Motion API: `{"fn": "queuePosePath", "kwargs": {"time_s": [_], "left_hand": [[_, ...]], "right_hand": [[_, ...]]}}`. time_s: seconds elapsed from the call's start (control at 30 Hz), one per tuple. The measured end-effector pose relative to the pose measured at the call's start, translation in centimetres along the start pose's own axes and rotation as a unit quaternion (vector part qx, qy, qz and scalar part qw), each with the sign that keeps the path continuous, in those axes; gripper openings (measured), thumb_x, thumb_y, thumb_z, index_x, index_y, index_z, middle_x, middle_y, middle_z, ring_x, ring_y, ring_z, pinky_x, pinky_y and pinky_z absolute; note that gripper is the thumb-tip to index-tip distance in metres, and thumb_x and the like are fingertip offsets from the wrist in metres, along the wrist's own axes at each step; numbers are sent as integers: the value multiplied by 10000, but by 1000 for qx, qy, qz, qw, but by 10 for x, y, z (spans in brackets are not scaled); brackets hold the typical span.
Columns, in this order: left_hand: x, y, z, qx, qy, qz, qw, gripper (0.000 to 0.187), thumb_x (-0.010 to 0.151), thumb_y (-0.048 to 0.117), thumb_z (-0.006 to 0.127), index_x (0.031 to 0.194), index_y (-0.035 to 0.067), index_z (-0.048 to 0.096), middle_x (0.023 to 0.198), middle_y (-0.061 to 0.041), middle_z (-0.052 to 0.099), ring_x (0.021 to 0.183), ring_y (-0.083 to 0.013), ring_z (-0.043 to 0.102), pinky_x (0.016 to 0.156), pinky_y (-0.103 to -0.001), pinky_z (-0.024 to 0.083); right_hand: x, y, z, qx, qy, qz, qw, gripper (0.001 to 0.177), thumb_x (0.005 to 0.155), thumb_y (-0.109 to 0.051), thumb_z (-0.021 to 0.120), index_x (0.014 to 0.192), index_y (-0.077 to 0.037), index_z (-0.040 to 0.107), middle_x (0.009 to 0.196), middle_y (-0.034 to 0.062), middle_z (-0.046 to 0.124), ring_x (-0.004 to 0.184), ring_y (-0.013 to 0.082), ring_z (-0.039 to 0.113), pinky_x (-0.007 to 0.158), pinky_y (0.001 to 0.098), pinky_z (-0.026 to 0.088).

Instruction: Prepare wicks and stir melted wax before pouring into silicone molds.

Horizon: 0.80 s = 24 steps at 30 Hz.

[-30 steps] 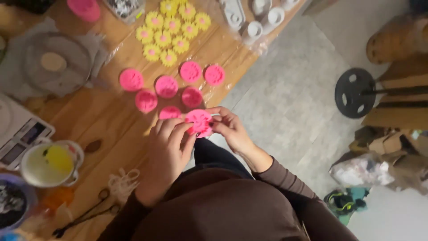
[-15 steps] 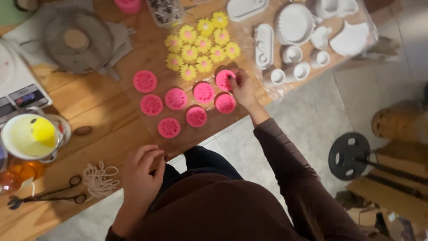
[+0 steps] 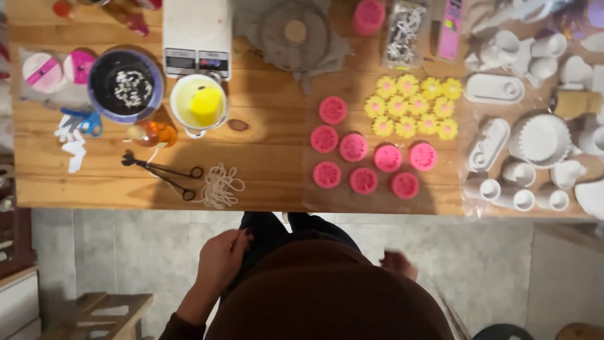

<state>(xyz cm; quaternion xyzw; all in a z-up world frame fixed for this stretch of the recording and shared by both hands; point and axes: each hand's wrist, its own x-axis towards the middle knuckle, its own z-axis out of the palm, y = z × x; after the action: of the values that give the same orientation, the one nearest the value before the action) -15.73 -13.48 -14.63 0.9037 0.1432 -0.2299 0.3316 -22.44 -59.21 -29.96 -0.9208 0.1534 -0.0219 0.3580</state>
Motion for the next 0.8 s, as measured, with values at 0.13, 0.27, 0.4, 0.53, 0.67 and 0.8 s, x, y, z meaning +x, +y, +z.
{"fn": "queuePosePath", "kwargs": {"time_s": [0.13,0.27,0.4,0.53,0.67,0.8], "left_hand": [[1,57,-58,-258,49,139,955,263,987,243,579,1083,60,741,932,-88,774,807,-221,721,733,-327,558],[-10,141,-146,-337,-79,331,878,360,1123,250,438,1199,14,699,1251,-130,713,1150,-256,664,964,-364,501],[-16,147,-186,-345,-125,374,852,355,1132,273,432,1216,28,675,1260,-119,694,1159,-249,653,977,-355,497],[-4,120,-220,-329,-172,425,826,351,1142,295,427,1233,42,652,1270,-108,675,1167,-241,641,991,-346,493],[11,93,-256,-314,-235,468,792,348,1151,317,422,1251,56,629,1279,-97,657,1175,-234,630,1004,-338,490],[44,69,-283,-297,-310,513,743,345,1161,339,419,1268,70,607,1288,-87,639,1183,-227,619,1017,-329,486]], "right_hand": [[6,12,15,-11,-28,-17,999,211,994,-271,677,967,-73,744,646,98,681,561,181,671,575,384,533],[-8,-1,20,-26,-42,-13,999,206,975,-269,691,967,-72,750,660,97,691,574,179,679,584,381,537],[-29,-25,39,-31,-42,4,999,202,956,-268,706,966,-72,756,674,96,701,588,178,686,594,377,542],[-42,-65,89,-13,-30,21,999,201,938,-266,720,965,-72,762,687,96,711,601,176,694,603,374,547],[-73,-108,137,0,-16,49,999,202,919,-265,734,965,-71,768,701,95,721,615,174,701,612,371,551],[-101,-147,181,10,13,84,996,205,900,-264,749,964,-71,774,715,94,731,628,173,709,621,368,556]]}}
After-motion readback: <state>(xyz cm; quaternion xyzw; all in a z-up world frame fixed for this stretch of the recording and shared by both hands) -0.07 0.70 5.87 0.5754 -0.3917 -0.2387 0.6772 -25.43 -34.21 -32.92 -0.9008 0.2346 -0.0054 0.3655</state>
